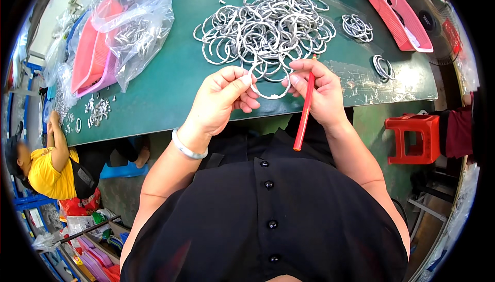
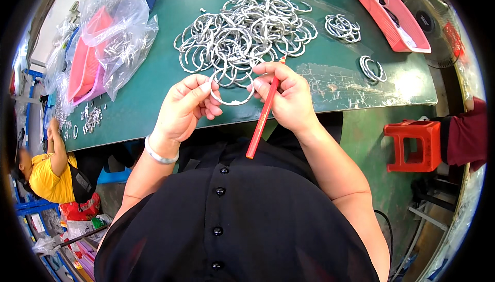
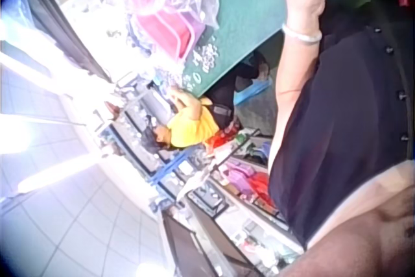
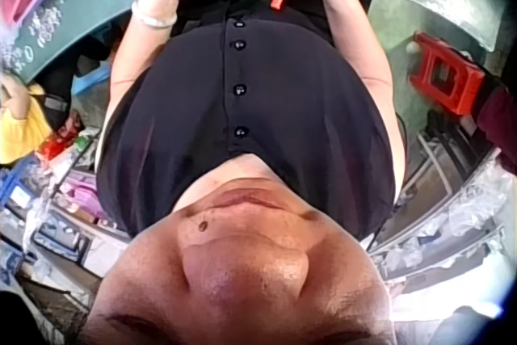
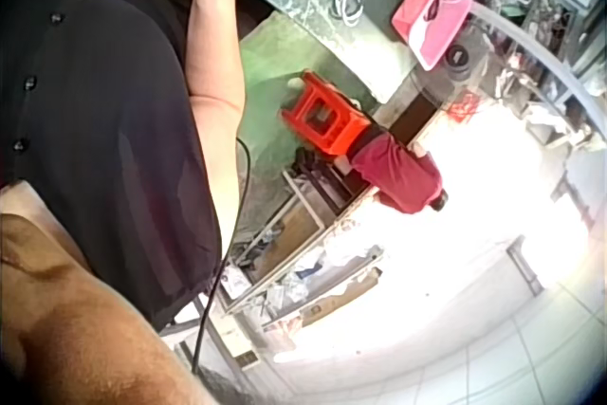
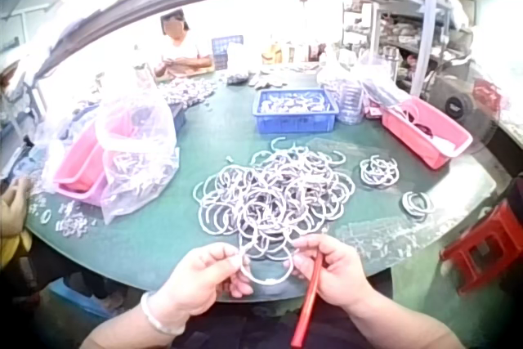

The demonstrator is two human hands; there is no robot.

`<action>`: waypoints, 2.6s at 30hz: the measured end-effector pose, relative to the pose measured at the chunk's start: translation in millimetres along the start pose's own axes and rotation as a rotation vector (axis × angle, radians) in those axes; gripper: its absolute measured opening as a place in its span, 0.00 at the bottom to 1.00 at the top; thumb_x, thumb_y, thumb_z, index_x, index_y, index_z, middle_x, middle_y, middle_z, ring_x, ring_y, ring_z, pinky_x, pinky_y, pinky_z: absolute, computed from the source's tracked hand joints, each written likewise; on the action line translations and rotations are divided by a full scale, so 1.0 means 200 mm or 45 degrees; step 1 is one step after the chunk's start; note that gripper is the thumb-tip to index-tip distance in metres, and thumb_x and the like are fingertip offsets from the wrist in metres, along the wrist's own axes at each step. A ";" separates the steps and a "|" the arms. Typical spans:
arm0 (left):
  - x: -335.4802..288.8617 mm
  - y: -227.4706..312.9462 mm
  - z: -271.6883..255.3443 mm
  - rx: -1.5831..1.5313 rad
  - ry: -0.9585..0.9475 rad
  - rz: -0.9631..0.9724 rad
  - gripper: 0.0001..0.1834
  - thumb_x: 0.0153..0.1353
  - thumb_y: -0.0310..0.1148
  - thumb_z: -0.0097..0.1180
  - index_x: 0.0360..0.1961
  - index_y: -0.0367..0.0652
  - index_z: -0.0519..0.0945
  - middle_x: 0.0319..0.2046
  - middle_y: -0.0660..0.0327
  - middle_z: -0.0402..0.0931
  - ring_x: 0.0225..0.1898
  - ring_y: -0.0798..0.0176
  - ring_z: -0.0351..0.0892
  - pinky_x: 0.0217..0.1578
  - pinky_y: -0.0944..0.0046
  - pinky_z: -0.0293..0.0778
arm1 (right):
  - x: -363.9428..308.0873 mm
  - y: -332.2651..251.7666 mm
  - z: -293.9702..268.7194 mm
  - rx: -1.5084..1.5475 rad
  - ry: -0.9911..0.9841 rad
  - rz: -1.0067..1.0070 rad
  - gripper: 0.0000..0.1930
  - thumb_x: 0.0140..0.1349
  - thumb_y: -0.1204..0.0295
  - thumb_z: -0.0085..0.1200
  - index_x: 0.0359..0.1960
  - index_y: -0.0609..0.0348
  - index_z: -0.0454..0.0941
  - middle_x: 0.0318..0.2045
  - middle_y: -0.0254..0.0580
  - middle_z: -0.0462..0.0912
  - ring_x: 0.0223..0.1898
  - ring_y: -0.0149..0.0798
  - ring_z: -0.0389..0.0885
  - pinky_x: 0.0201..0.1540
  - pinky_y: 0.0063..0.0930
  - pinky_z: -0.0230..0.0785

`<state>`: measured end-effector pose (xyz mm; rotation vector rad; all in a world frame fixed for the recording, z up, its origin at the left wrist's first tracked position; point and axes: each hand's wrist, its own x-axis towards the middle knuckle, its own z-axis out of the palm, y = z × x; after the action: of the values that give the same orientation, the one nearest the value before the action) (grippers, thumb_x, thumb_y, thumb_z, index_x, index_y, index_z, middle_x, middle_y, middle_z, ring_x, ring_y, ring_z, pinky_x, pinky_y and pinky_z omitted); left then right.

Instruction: The person picks up metal rings from a pile on a workbench, marks each one with a red marker, and places some into a pink tray.

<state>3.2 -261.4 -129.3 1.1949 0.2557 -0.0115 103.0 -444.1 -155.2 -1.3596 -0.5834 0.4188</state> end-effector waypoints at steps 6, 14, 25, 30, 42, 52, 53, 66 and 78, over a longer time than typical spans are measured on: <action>-0.01 0.00 0.01 0.017 -0.009 0.032 0.09 0.62 0.33 0.46 0.35 0.39 0.74 0.25 0.63 0.76 0.24 0.71 0.76 0.24 0.75 0.69 | 0.00 0.00 0.00 -0.042 0.026 -0.038 0.10 0.58 0.79 0.49 0.42 0.62 0.71 0.27 0.38 0.80 0.27 0.23 0.74 0.30 0.16 0.67; -0.03 -0.01 0.02 0.153 0.015 0.111 0.07 0.60 0.28 0.49 0.37 0.37 0.73 0.27 0.62 0.76 0.26 0.70 0.76 0.26 0.74 0.71 | -0.01 0.01 0.00 -0.040 0.039 -0.081 0.10 0.58 0.80 0.50 0.42 0.63 0.71 0.27 0.38 0.80 0.28 0.24 0.75 0.31 0.16 0.67; -0.09 0.02 0.10 1.256 0.107 1.026 0.08 0.48 0.18 0.57 0.31 0.35 0.76 0.27 0.56 0.75 0.27 0.63 0.76 0.29 0.69 0.71 | -0.01 0.03 -0.01 -0.063 -0.021 -0.374 0.14 0.54 0.86 0.50 0.43 0.64 0.71 0.35 0.41 0.79 0.39 0.32 0.78 0.43 0.22 0.70; -0.09 0.02 0.10 1.310 0.115 1.135 0.10 0.46 0.17 0.58 0.32 0.35 0.76 0.27 0.55 0.75 0.27 0.60 0.76 0.28 0.69 0.71 | -0.01 0.04 -0.01 -0.076 -0.016 -0.454 0.14 0.54 0.86 0.51 0.43 0.63 0.71 0.35 0.41 0.79 0.39 0.31 0.78 0.44 0.22 0.70; -0.09 0.01 0.06 1.353 0.213 1.222 0.11 0.47 0.16 0.58 0.34 0.35 0.77 0.29 0.54 0.76 0.27 0.62 0.76 0.27 0.70 0.72 | -0.02 -0.01 0.00 -0.170 0.031 -0.624 0.14 0.51 0.87 0.53 0.41 0.64 0.71 0.34 0.43 0.80 0.38 0.32 0.79 0.42 0.24 0.72; -0.06 -0.01 0.03 1.230 0.319 1.112 0.14 0.49 0.18 0.57 0.39 0.36 0.79 0.29 0.56 0.76 0.27 0.67 0.74 0.29 0.73 0.70 | -0.02 -0.13 0.03 -0.493 0.050 -0.895 0.13 0.44 0.86 0.58 0.33 0.62 0.75 0.28 0.42 0.81 0.30 0.37 0.81 0.32 0.24 0.72; -0.06 -0.02 0.02 1.231 0.316 1.113 0.14 0.49 0.18 0.57 0.39 0.36 0.79 0.29 0.56 0.76 0.27 0.67 0.74 0.29 0.73 0.70 | -0.02 -0.14 0.03 -0.492 0.054 -0.896 0.13 0.44 0.86 0.58 0.33 0.62 0.75 0.28 0.42 0.81 0.30 0.37 0.81 0.32 0.24 0.72; 0.01 -0.12 -0.03 0.096 0.125 0.349 0.12 0.58 0.25 0.51 0.43 0.33 0.75 0.30 0.59 0.77 0.30 0.70 0.76 0.33 0.72 0.72 | 0.01 -0.20 0.08 -0.660 -0.108 -1.083 0.15 0.43 0.86 0.59 0.34 0.65 0.74 0.27 0.45 0.80 0.27 0.37 0.79 0.29 0.24 0.72; 0.06 -0.15 0.00 -0.255 0.041 0.074 0.09 0.62 0.33 0.46 0.32 0.39 0.74 0.24 0.64 0.74 0.22 0.71 0.72 0.26 0.73 0.69 | 0.02 -0.18 0.12 -0.566 -0.042 -0.922 0.14 0.42 0.80 0.61 0.34 0.62 0.75 0.27 0.41 0.80 0.28 0.40 0.79 0.30 0.26 0.71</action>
<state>10.2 -271.1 -158.9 1.0032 0.2447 0.0824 90.0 -429.1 -116.5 -1.4451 -1.1867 -0.2969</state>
